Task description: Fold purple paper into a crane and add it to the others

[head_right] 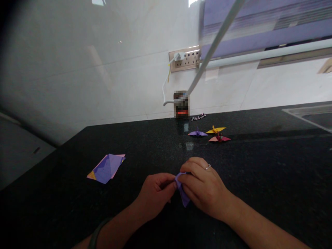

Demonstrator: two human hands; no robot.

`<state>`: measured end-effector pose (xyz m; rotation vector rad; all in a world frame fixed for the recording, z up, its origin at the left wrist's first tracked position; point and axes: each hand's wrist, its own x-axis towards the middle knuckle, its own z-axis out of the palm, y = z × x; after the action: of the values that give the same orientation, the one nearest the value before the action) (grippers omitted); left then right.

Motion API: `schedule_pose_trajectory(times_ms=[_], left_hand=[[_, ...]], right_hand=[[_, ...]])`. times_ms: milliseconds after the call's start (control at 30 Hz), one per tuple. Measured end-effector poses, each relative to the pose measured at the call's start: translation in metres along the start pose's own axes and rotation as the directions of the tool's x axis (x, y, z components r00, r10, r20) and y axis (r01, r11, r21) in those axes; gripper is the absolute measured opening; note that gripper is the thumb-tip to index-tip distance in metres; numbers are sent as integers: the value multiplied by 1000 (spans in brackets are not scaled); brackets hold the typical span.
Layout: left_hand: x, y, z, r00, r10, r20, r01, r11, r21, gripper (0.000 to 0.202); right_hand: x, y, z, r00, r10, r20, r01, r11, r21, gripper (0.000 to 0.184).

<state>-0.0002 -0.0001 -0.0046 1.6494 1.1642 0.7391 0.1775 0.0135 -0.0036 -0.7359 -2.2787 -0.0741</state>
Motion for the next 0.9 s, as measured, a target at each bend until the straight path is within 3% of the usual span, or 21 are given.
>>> schedule_pose_trajectory(times_ms=[333, 500, 667, 767, 900], left_hand=[[3, 3, 0, 996, -89, 25, 92, 952, -293, 23], [6, 3, -2, 987, -159, 35, 161, 923, -351, 23], [9, 0, -3, 986, -153, 62, 165, 912, -375, 24], [9, 0, -2, 987, -152, 55, 161, 913, -375, 21], [9, 0, 1, 981, -187, 51, 191, 889, -417, 19]], right_hand=[[-1, -1, 1, 1000, 29, -4, -29, 999, 39, 21], [-1, -2, 2, 998, 56, -4, -56, 996, 63, 21], [1, -7, 0, 995, 103, 0, -102, 982, 161, 24], [1, -10, 4, 965, 260, -39, -240, 931, 275, 27], [-1, -12, 15, 858, 514, -20, -457, 779, 430, 33]])
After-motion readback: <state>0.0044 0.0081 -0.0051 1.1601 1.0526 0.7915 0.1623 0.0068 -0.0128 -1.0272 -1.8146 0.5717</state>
